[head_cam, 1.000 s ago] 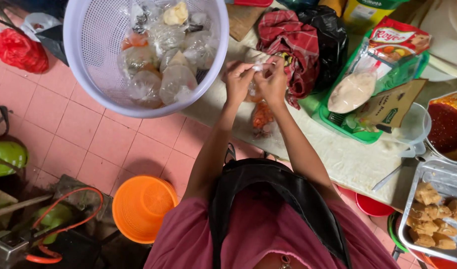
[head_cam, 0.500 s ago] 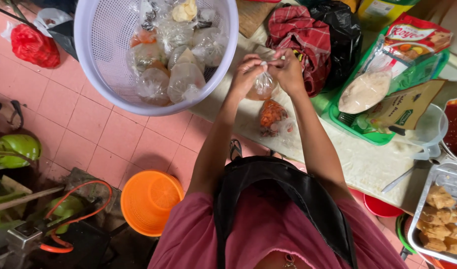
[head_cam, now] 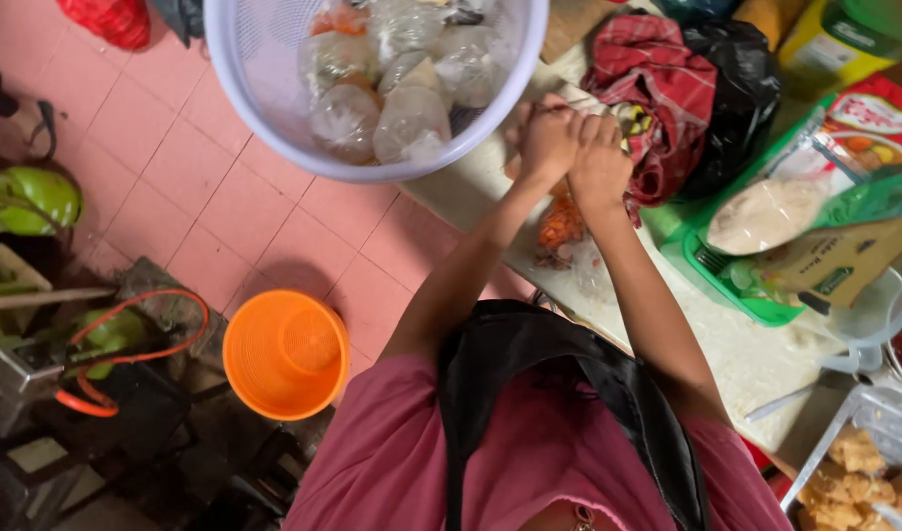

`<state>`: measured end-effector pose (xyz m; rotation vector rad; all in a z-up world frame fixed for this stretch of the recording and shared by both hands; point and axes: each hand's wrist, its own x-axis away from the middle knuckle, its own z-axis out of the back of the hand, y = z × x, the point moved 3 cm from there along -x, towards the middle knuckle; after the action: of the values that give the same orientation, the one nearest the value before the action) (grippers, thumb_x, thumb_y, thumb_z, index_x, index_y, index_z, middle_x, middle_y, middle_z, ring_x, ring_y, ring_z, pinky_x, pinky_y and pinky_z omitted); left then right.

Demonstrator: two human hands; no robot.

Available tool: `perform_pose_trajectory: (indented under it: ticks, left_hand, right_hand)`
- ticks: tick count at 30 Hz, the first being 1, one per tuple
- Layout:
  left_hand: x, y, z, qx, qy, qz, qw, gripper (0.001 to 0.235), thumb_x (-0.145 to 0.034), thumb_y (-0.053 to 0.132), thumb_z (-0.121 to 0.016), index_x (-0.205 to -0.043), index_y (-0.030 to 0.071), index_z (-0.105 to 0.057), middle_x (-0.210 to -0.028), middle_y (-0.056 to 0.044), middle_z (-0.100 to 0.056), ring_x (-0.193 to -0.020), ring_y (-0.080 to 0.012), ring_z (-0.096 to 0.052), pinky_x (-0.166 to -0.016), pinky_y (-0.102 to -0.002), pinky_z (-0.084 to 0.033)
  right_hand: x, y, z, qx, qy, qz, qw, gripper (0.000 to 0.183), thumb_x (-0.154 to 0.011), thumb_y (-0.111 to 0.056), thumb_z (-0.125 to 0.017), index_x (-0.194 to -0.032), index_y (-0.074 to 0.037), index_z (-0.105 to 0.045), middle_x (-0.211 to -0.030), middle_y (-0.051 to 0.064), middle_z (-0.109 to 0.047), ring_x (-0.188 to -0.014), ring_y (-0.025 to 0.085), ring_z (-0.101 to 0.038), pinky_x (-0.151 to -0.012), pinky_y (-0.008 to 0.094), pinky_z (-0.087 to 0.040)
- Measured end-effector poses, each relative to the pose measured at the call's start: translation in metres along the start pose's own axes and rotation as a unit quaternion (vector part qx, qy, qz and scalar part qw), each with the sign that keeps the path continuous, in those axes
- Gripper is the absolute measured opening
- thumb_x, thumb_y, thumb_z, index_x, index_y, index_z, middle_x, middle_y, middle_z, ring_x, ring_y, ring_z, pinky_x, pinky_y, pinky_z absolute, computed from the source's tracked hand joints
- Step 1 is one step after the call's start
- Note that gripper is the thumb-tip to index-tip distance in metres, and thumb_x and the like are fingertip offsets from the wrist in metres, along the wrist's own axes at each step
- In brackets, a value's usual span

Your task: Bagging soup and food items for takeout orders.

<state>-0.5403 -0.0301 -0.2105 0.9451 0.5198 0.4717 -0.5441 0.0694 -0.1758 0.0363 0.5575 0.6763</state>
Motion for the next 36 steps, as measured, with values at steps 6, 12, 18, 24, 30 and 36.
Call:
perform_pose_trajectory:
  ticks: [6, 12, 18, 24, 30, 36]
  left_hand:
    - [-0.007, 0.002, 0.005, -0.080, 0.001, 0.021, 0.997, 0.034, -0.087, 0.031, -0.061, -0.075, 0.002, -0.075, -0.088, -0.012, -0.072, -0.069, -0.0317, -0.065, -0.069, -0.042, -0.054]
    - [-0.013, 0.011, 0.033, 0.111, -0.055, 0.069, 0.990, 0.019, -0.084, 0.019, -0.073, -0.094, 0.006, -0.063, -0.083, -0.005, -0.063, -0.076, -0.0171, -0.059, -0.069, -0.032, -0.052]
    - [0.013, 0.003, 0.010, -0.016, -0.031, -0.071, 0.997, 0.026, -0.101, 0.031, -0.053, -0.119, 0.020, -0.070, -0.123, 0.003, -0.063, -0.103, -0.0243, -0.063, -0.092, -0.036, -0.049]
    - [0.014, 0.037, 0.032, -0.044, -0.078, -0.190, 0.978, 0.032, -0.096, 0.027, -0.066, -0.127, 0.019, -0.065, -0.133, 0.009, -0.062, -0.127, -0.0169, -0.054, -0.102, -0.041, -0.037]
    - [-0.027, 0.144, 0.123, 0.118, 0.062, -0.281, 0.950, 0.010, -0.090, 0.017, -0.066, -0.098, 0.021, -0.070, -0.091, 0.007, -0.070, -0.081, -0.0113, -0.061, -0.082, -0.035, -0.039]
    - [-0.030, 0.156, 0.211, 0.190, 0.063, -0.237, 0.951, 0.005, -0.087, 0.012, -0.062, -0.084, 0.015, -0.065, -0.065, 0.005, -0.062, -0.054, -0.0119, -0.050, -0.057, -0.030, -0.043]
  right_hand:
    - [-0.005, 0.005, -0.024, -0.086, -0.045, -0.033, 0.995, 0.020, -0.101, -0.023, -0.057, -0.115, -0.009, -0.057, -0.093, 0.013, -0.061, -0.066, 0.029, -0.065, -0.042, 0.041, -0.052]
    - [-0.015, 0.021, -0.013, -0.429, -0.036, -0.078, 0.899, 0.017, -0.099, -0.012, -0.059, -0.093, 0.002, -0.066, -0.083, 0.021, -0.067, -0.065, 0.038, -0.058, -0.060, 0.047, -0.049]
    - [-0.024, 0.050, -0.043, -0.649, -0.118, -0.253, 0.708, 0.023, -0.099, -0.018, -0.051, -0.101, -0.004, -0.070, -0.078, 0.001, -0.062, -0.067, 0.010, -0.048, -0.059, 0.024, -0.041]
    - [-0.026, 0.073, 0.008, -0.756, -0.154, -0.372, 0.517, 0.016, -0.102, -0.018, -0.049, -0.095, -0.015, -0.063, -0.069, -0.004, -0.052, -0.056, 0.004, -0.038, -0.050, 0.020, -0.029]
    - [-0.025, 0.115, 0.167, -0.719, -0.133, -0.276, 0.624, 0.019, -0.116, -0.022, -0.046, -0.116, -0.007, -0.057, -0.094, 0.004, -0.057, -0.067, 0.010, -0.046, -0.060, 0.022, -0.040]
    - [0.075, 0.106, 0.102, -0.448, -0.349, -0.069, 0.820, 0.049, -0.094, 0.005, -0.063, -0.141, -0.008, -0.053, -0.137, 0.013, -0.054, -0.098, 0.029, -0.058, -0.084, 0.041, -0.048]
